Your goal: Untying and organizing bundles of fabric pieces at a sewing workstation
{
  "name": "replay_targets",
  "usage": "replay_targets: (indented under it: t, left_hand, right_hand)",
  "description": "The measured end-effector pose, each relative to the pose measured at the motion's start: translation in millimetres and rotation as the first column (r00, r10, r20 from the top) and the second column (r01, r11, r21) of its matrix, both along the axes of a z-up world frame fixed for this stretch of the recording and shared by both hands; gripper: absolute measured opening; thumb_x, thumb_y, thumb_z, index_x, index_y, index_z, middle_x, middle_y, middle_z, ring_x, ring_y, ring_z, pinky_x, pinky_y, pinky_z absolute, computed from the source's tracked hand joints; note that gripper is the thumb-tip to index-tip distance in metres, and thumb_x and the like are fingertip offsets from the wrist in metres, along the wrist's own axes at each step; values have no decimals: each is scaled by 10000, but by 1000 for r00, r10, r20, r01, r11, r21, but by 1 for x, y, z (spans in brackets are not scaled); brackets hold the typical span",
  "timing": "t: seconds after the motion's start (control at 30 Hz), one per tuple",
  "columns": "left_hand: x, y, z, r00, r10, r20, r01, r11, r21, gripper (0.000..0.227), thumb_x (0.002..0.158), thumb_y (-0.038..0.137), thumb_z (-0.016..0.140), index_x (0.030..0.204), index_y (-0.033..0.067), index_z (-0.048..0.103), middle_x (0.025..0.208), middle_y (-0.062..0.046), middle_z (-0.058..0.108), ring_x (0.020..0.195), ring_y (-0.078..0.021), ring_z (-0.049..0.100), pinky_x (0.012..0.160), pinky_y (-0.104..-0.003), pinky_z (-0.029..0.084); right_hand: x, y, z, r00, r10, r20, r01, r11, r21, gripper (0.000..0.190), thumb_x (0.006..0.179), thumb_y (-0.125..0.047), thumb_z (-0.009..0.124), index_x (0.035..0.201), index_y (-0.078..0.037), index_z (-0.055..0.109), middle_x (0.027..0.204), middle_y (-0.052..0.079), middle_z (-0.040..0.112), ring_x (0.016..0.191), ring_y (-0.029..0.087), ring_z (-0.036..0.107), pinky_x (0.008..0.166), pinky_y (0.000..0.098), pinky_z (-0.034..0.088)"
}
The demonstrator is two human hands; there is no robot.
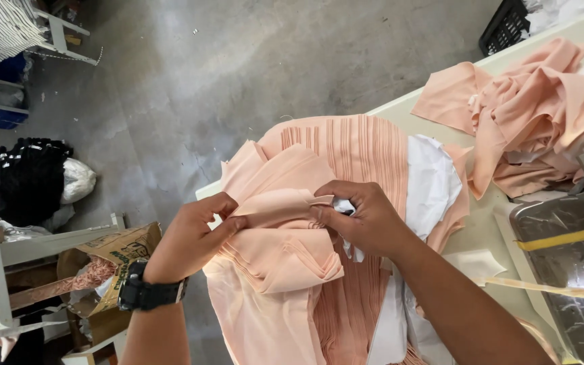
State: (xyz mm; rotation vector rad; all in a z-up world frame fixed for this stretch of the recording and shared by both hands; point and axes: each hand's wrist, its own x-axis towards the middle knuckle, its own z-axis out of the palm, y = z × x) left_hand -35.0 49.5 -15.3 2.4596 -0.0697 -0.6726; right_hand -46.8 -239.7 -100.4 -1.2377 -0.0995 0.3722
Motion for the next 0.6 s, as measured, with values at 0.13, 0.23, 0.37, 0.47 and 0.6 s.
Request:
replay_targets:
  t: [0.13,0.23,0.37,0.47,0.6]
  left_hand:
    - [-4,-8,15,996,-6,91,13,998,-69,140,941,237,711,891,108,687,722,-59,696,786,-197,677,847,-371,524]
    - [1,-26,10,996,60,70,-55,995,-80,163,948,245,723,919,89,682,661,-88,634,659,-199,648,689,-347,535]
    - [6,-23,-10,995,83,61,-79,995,-59,156,936,254,731,943,102,695,660,-84,648,636,-196,625,640,-338,521]
    - [-6,-23,1,986,165,-27,-166,985,-38,177,902,226,760,926,58,708,656,-102,672,636,-192,624,629,-343,536]
    - [-1,-13,-2,978,204,-41,-206,978,-45,174,934,230,720,913,64,768,625,-90,673,623,-177,623,600,-332,537]
  right_hand:
    - [-3,-7,0,997,-71,40,73,997,-37,209,858,-91,810,1065,-68,809,627,52,712,621,61,585,574,214,537]
    - [1,-15,-11,991,-131,0,131,989,-63,235,882,-67,763,1113,-59,805,706,86,724,655,112,567,619,269,544]
    - [8,-10,-36,990,-124,-61,121,991,-52,252,889,-66,743,1137,-64,792,633,8,668,615,39,555,566,172,450]
    - [0,-11,-49,985,-117,-131,112,993,-46,257,872,-61,755,1125,-61,802,631,6,662,611,43,530,560,178,441]
    - [6,-13,-31,980,-162,-115,161,987,-25,269,856,-69,785,1124,-82,808,675,12,681,658,40,524,585,186,463]
